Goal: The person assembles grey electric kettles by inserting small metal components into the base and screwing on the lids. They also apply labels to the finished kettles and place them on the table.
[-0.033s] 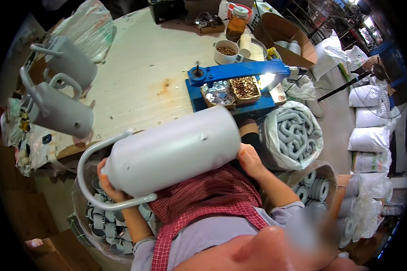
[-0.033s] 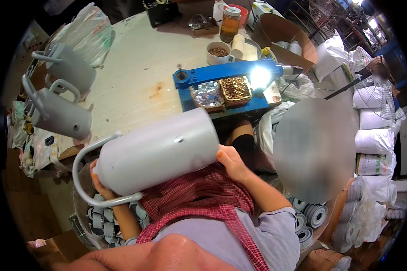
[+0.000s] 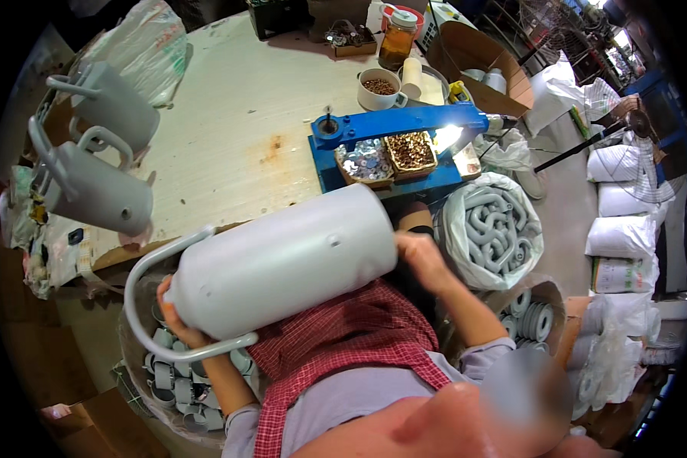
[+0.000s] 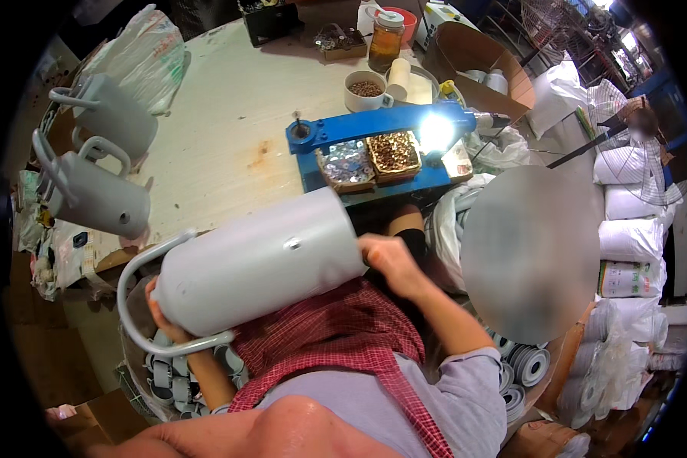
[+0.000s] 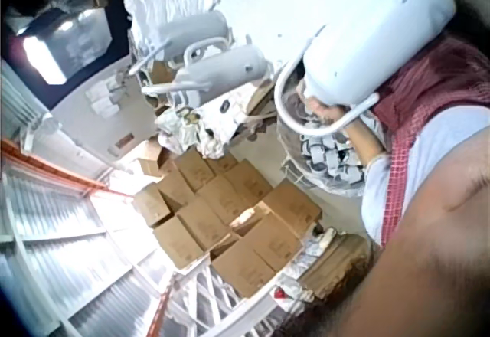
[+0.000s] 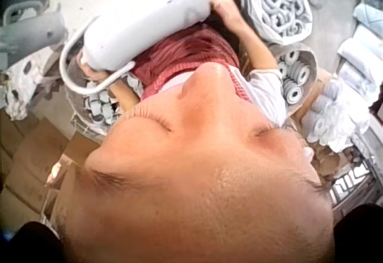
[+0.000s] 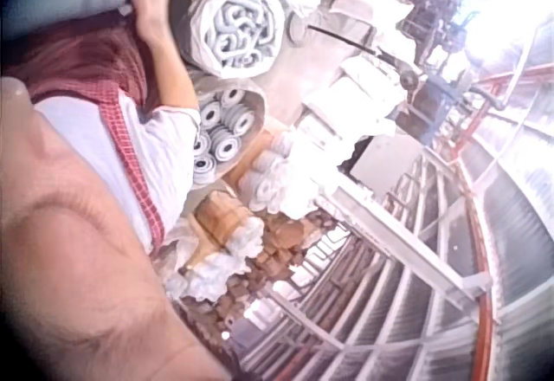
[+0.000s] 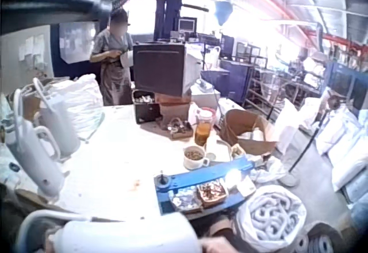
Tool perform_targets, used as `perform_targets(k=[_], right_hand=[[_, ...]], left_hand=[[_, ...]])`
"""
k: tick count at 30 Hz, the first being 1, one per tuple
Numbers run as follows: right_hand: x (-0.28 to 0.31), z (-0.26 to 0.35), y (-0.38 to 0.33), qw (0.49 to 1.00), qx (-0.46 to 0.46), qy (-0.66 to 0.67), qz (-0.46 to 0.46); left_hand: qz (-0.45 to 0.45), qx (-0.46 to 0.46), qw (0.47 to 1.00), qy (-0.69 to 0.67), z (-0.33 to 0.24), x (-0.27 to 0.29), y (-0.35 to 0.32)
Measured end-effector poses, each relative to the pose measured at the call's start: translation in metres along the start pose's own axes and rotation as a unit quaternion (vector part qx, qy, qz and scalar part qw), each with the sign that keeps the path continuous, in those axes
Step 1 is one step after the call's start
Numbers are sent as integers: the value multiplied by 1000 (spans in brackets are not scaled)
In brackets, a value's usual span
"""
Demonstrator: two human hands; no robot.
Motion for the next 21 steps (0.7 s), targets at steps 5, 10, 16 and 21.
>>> perform_targets(k=[5, 10, 16, 21], right_hand=[[84, 17, 85, 978, 39, -183, -86], [81, 44, 127, 989, 66, -117, -60], [30, 28, 119, 987, 111, -62, 98], [-31, 14, 138, 994, 67, 75, -30]], left_hand=[[-79, -37, 992, -96, -20, 10, -3], [-121, -59, 990, -45, -33, 33, 10], [-221, -46, 971, -78, -32, 17, 47], [-170, -37, 984, -24, -26, -37, 104]])
Point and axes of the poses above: each hand's wrist, its own y-axis towards the middle knuckle, its own x-axis out of the back of the hand, z = x × y, the point moved 4 cm from there along y, towards the middle knuckle, and after that the axes turned 3 degrees about -y, right-handed, at the moved point
